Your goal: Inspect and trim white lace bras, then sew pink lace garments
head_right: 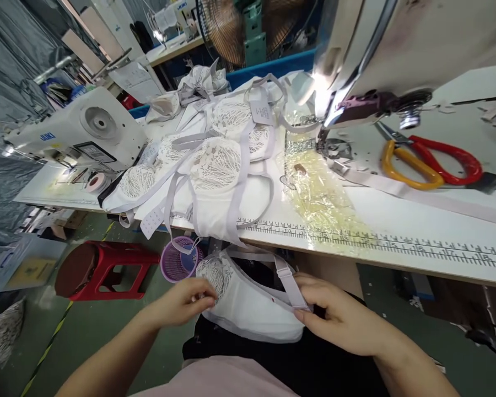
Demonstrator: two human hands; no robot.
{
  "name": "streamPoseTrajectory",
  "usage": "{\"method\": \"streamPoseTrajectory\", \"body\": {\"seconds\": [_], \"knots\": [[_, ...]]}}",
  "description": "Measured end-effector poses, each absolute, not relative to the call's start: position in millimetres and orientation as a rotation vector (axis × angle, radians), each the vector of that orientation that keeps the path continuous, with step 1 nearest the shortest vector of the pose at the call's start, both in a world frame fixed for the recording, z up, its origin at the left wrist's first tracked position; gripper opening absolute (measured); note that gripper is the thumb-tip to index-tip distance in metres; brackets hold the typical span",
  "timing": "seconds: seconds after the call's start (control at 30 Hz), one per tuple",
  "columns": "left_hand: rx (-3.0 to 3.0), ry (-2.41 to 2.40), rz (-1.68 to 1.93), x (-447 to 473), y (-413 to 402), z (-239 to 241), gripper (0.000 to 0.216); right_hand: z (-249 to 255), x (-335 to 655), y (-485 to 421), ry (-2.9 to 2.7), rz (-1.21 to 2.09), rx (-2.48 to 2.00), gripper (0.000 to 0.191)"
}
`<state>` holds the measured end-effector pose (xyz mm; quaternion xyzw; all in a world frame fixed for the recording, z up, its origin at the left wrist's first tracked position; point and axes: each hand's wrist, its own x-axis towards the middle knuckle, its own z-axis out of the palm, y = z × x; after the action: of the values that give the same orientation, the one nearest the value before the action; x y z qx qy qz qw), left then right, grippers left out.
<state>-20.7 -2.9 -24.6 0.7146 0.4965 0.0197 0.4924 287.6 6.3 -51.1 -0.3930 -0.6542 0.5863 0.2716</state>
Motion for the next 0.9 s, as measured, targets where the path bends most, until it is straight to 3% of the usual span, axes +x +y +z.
{"method": "streamPoseTrajectory", "body": {"seconds": [0.1,0.2,0.43,0.9], "knots": [[1.974,0.819,0.291,35,28,-32,0.022,-67,292,4,-1.854,1.661,-0.927,0.031],[1.881,0.703,0.223,76,43,-56,0.018,-87,302,1,-1.665,1.727,-0.993,0.035],[1.545,0.732,0.226,89,41,-85,0.013,-115,312,-10,-1.426,1.733,-1.135,0.045],[1.540,0.823,0.288,88,40,-74,0.009,-116,313,-4,-1.494,1.731,-1.132,0.042]]}}
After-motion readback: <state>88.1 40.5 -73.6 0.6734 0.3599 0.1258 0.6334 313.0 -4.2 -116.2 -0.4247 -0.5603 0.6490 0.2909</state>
